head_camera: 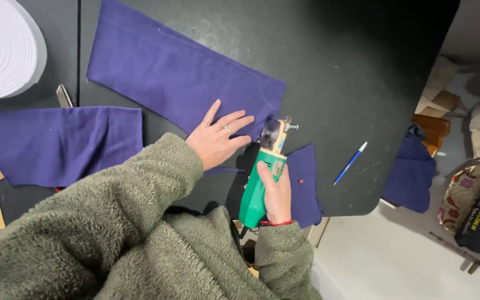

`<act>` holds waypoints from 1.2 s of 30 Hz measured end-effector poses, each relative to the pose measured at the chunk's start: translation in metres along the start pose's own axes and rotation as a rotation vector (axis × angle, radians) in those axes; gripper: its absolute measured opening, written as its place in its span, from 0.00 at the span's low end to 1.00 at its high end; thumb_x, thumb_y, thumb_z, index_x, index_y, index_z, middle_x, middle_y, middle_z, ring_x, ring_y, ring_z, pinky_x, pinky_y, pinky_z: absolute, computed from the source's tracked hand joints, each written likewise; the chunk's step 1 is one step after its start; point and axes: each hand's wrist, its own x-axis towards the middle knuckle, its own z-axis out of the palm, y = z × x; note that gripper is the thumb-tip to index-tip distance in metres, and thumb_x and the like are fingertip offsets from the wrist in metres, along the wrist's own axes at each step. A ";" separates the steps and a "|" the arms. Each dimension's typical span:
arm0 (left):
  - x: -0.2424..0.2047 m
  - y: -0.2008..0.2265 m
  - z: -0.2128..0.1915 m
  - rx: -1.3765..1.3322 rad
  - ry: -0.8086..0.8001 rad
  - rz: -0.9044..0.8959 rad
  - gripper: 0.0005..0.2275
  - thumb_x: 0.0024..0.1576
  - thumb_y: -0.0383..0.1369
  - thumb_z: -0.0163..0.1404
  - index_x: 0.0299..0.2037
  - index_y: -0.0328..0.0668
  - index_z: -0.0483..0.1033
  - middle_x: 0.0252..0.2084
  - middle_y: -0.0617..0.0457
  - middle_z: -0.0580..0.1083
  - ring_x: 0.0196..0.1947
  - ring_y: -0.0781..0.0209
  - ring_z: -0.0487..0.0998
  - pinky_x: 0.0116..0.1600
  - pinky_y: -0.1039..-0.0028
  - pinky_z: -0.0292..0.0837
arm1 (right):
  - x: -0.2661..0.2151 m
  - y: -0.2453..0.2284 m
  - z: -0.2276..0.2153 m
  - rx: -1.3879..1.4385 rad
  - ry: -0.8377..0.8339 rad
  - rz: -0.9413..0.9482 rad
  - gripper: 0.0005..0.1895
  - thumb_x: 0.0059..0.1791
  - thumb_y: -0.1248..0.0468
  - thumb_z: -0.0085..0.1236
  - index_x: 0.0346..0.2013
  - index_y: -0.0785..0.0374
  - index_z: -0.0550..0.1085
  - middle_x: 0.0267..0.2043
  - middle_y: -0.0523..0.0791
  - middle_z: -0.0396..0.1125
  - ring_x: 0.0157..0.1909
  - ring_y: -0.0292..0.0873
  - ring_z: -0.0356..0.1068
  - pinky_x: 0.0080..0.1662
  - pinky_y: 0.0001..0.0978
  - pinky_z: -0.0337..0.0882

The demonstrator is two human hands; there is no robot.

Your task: The person uses an electric rotary cutter to cut a piece of purple fabric on a black table. They then place a cardboard pattern on the fabric, remove it, and continue cutting the fabric into smaller pieces. Finally, they fold the cut fabric pieces.

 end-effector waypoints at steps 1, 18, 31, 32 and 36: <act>0.001 -0.001 0.000 0.003 -0.006 0.001 0.12 0.56 0.34 0.53 0.50 0.54 0.79 0.70 0.54 0.65 0.73 0.54 0.60 0.75 0.37 0.44 | 0.004 0.000 0.000 0.005 -0.001 -0.011 0.19 0.50 0.56 0.58 0.49 0.63 0.67 0.34 0.46 0.69 0.27 0.40 0.72 0.30 0.36 0.76; 0.027 0.000 0.006 0.008 -0.130 -0.022 0.08 0.53 0.33 0.52 0.43 0.50 0.78 0.71 0.52 0.63 0.74 0.50 0.56 0.71 0.28 0.37 | 0.031 -0.026 -0.006 0.006 -0.023 -0.009 0.19 0.50 0.56 0.58 0.51 0.62 0.67 0.33 0.47 0.69 0.27 0.42 0.73 0.30 0.38 0.76; 0.036 -0.020 0.005 0.065 -0.153 0.088 0.18 0.54 0.41 0.56 0.55 0.52 0.76 0.68 0.55 0.66 0.69 0.58 0.63 0.73 0.40 0.45 | 0.105 -0.067 -0.098 -0.675 -0.356 -0.236 0.28 0.43 0.62 0.67 0.56 0.63 0.70 0.44 0.42 0.72 0.43 0.35 0.71 0.47 0.31 0.72; 0.035 -0.019 0.003 0.061 -0.155 0.084 0.18 0.54 0.41 0.56 0.55 0.52 0.76 0.68 0.55 0.66 0.69 0.58 0.63 0.73 0.40 0.45 | 0.108 -0.072 -0.099 -0.676 -0.359 -0.230 0.28 0.43 0.62 0.67 0.56 0.63 0.70 0.44 0.42 0.72 0.43 0.35 0.71 0.47 0.31 0.72; 0.039 -0.022 0.001 0.084 -0.129 0.091 0.18 0.53 0.41 0.56 0.53 0.51 0.76 0.69 0.54 0.65 0.68 0.58 0.64 0.73 0.40 0.46 | 0.124 -0.100 -0.098 -0.864 -0.448 -0.246 0.28 0.41 0.60 0.70 0.53 0.62 0.72 0.44 0.43 0.73 0.46 0.36 0.70 0.51 0.32 0.70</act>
